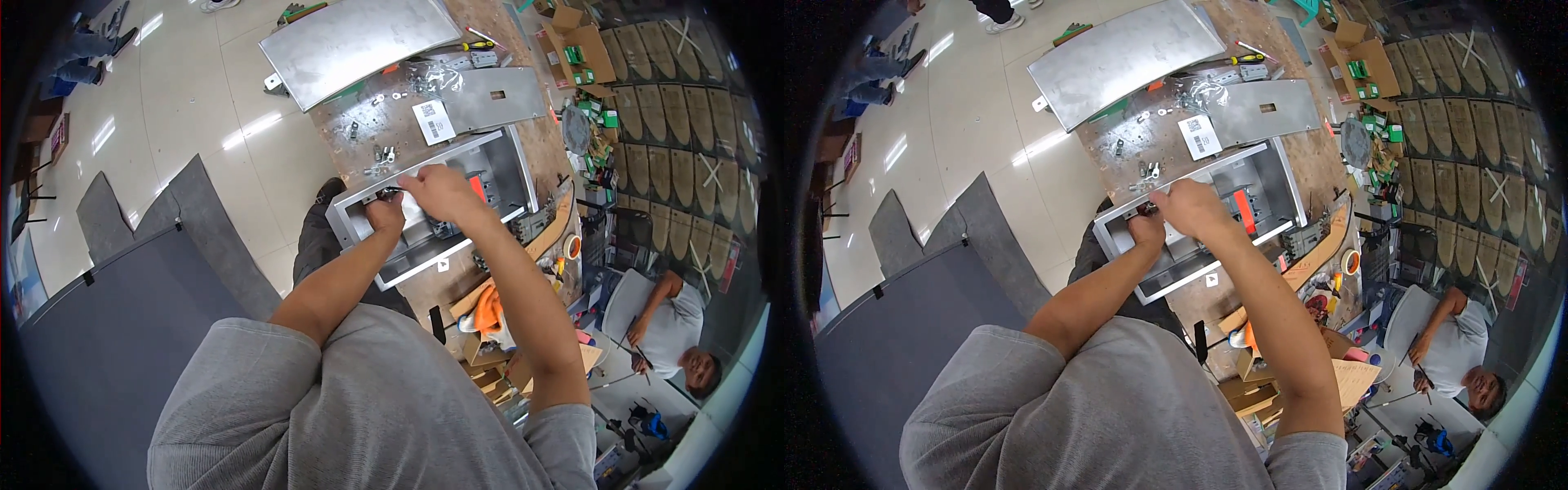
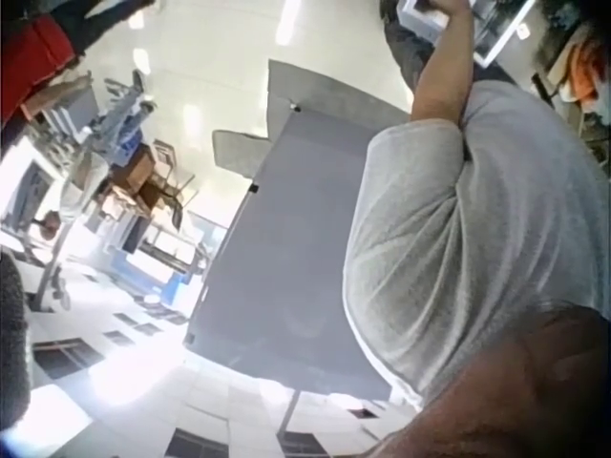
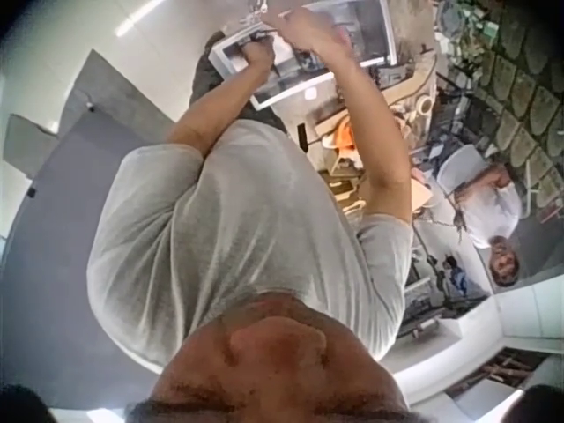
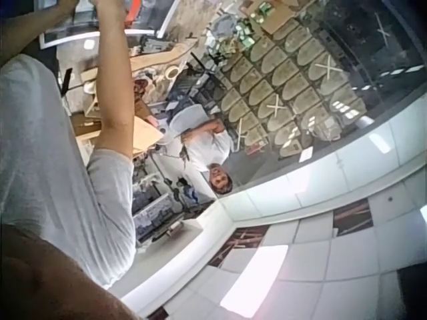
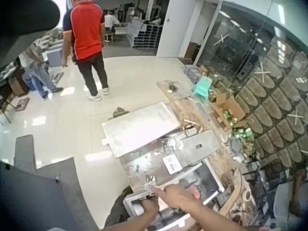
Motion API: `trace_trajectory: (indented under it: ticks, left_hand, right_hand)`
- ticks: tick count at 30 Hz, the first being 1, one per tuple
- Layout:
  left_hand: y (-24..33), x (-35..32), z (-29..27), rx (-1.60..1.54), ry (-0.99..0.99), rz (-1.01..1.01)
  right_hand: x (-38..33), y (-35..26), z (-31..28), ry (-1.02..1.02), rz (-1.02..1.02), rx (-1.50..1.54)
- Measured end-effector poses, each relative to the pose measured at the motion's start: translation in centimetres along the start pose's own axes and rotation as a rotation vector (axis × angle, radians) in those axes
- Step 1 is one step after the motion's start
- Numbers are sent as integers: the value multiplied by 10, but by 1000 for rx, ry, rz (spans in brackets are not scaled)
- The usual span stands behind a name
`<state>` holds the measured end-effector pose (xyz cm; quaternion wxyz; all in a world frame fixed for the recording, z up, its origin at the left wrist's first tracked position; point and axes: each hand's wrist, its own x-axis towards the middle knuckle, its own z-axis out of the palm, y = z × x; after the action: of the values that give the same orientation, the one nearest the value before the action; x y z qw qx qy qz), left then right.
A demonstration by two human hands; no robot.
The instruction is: Assembling and inspecting a metal electrical enclosure on a workbench.
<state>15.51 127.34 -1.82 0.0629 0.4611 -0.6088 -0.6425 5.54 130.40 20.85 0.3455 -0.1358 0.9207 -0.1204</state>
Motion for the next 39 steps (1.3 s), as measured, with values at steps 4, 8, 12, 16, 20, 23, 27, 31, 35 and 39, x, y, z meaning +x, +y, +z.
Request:
trace_trajectory:
  ticks: [4,8,12,16,20,23,27,31,35,39]
  left_hand:
    - [2,4,-2,274,49,-82]
    - [-14,8,5,355,113,-71]
    - [-42,-8,7,399,231,45]
    - [70,-67,-23,440,-129,43]
    - [93,-55,-40,342,-351,258]
    - [92,-45,-43,290,-456,488]
    - [89,-36,-55,338,-458,708]
    - [98,-43,-53,405,-436,608]
    - [102,-46,-45,306,-337,641]
    - [102,-44,-44,285,-347,558]
  right_hand:
    - [-15,-6,8,95,-52,-115]
    - [-26,-18,-8,42,-46,-372]
    - [-12,-11,8,152,-65,-201]
    - [2,5,6,-111,386,505]
    - [-11,0,8,-84,427,801]
    - [-14,9,19,56,349,587]
    - [-59,-4,-1,476,-248,-33]
    - [-93,5,-24,318,-540,-120]
    - [-88,11,-11,313,-457,-247]
    - [-77,11,-7,331,-478,-211]
